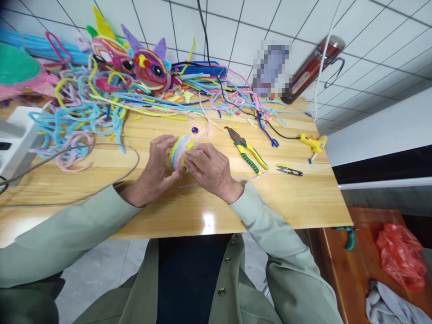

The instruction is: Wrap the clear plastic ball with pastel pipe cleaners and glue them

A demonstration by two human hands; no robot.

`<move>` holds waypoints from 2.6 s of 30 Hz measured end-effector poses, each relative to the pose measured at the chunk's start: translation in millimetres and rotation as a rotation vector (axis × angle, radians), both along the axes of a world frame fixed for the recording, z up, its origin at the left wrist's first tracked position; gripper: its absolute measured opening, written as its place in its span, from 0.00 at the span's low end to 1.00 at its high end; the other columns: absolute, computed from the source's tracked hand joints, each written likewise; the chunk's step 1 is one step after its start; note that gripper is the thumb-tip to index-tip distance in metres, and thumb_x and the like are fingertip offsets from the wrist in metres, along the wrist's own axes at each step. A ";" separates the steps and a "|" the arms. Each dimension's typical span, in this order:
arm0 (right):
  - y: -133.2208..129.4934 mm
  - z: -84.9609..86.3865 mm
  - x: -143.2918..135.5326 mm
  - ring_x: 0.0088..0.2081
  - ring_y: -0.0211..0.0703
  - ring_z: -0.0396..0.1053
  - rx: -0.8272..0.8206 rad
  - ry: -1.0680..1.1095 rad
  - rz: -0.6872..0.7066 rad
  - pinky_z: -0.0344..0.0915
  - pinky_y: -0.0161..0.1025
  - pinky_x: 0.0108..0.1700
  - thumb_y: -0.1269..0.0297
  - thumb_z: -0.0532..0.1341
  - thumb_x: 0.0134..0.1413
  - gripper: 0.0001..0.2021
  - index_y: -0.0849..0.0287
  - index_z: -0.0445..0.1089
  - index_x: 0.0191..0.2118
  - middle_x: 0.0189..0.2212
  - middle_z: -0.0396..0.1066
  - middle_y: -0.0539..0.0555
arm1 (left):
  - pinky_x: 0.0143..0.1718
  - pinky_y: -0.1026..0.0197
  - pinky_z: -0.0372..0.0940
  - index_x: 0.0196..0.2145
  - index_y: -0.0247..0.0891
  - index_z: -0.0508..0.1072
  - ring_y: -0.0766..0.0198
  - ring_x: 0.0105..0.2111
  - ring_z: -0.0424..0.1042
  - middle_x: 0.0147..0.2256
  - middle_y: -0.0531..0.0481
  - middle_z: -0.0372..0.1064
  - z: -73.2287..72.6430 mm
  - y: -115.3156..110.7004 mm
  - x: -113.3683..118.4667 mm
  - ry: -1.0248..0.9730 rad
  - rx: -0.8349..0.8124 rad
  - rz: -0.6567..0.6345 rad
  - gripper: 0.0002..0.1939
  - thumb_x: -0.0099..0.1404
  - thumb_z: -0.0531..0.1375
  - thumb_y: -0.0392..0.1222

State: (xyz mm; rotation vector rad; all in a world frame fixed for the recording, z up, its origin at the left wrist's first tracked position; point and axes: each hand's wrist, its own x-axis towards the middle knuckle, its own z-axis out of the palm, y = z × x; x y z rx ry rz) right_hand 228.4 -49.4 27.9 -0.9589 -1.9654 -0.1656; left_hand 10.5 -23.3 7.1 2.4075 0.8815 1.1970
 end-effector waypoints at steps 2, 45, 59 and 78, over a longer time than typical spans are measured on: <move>-1.7 -0.7 -0.5 0.41 0.43 0.78 -0.014 0.006 0.019 0.76 0.39 0.40 0.67 0.65 0.75 0.06 0.53 0.74 0.53 0.42 0.77 0.54 | 0.74 0.30 0.65 0.76 0.45 0.54 0.39 0.74 0.62 0.69 0.34 0.61 -1.1 -0.5 -0.7 -0.017 -0.028 0.005 0.34 0.81 0.61 0.55; 17.6 -9.7 5.3 0.45 0.48 0.77 -0.274 0.129 -0.008 0.81 0.50 0.50 0.55 0.58 0.81 0.14 0.53 0.77 0.57 0.44 0.78 0.57 | 0.80 0.29 0.57 0.80 0.49 0.53 0.37 0.78 0.60 0.77 0.35 0.60 -5.1 31.1 -19.4 0.066 -0.152 -0.137 0.41 0.81 0.59 0.68; 60.0 -5.0 3.5 0.46 0.47 0.76 -0.314 0.111 -0.009 0.77 0.49 0.55 0.58 0.64 0.78 0.07 0.52 0.78 0.52 0.41 0.77 0.53 | 0.80 0.31 0.58 0.77 0.51 0.60 0.36 0.78 0.61 0.75 0.39 0.62 -9.3 55.0 -22.9 -0.005 -0.307 -0.071 0.46 0.75 0.58 0.79; 57.9 -8.6 7.5 0.42 0.45 0.75 -0.288 0.170 0.025 0.77 0.48 0.52 0.54 0.67 0.74 0.10 0.53 0.79 0.51 0.38 0.75 0.52 | 0.79 0.29 0.58 0.78 0.46 0.51 0.34 0.76 0.60 0.74 0.32 0.58 -14.1 55.3 -13.3 0.086 -0.075 -0.106 0.58 0.65 0.73 0.72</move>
